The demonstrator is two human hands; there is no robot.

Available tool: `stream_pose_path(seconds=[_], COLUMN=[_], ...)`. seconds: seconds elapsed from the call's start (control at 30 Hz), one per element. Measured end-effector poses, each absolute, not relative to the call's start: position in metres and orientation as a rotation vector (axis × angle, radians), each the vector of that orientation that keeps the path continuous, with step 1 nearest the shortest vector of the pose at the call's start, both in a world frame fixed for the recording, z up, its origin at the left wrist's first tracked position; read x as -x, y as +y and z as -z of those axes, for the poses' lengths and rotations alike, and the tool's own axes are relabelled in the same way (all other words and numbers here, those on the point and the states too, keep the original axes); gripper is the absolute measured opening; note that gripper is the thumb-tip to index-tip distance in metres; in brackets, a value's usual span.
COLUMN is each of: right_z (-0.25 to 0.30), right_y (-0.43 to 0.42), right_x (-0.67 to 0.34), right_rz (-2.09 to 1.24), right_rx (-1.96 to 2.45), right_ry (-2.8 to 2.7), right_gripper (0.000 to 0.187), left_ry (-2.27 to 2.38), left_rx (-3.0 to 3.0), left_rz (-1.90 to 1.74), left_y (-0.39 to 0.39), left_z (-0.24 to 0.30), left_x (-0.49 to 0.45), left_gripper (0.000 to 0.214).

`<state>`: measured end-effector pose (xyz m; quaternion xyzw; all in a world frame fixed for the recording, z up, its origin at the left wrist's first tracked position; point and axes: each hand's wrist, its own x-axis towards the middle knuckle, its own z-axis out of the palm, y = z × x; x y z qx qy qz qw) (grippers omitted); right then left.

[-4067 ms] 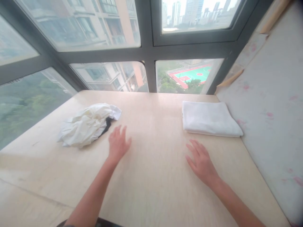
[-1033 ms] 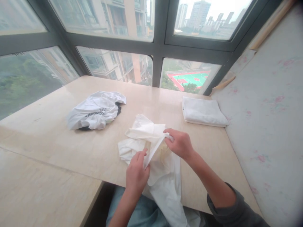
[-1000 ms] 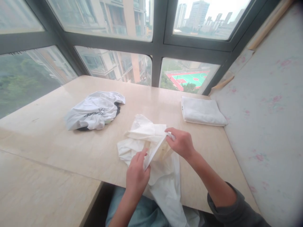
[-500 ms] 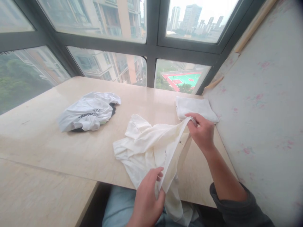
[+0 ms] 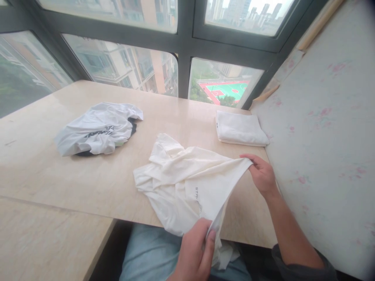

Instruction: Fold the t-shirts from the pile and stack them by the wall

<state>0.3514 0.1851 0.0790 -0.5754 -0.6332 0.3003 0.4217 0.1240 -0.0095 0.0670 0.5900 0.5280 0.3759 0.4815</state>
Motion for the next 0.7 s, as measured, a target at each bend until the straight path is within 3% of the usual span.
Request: stream_pose_path(seconds=[0.2, 0.3, 0.7], right_z=[-0.071, -0.068, -0.072], right_y=[0.182, 0.183, 0.189], right_x=[-0.352, -0.35, -0.332], right_rz=[-0.865, -0.883, -0.785], right_rx=[1.406, 1.386, 1.575], right_ry=[-1.487, -1.457, -1.462], right_gripper=[0.024, 0.023, 0.03], left_ry=[1.197, 1.251, 1.271], left_rx=[-1.67, -1.879, -1.989], left_rz=[-0.993, -1.0, -0.529], left_y=[-0.012, -0.013, -0.012], left_z=[-0.06, -0.057, -0.059], left_x=[-0.127, -0.131, -0.135], left_gripper=[0.023, 0.033, 0.018])
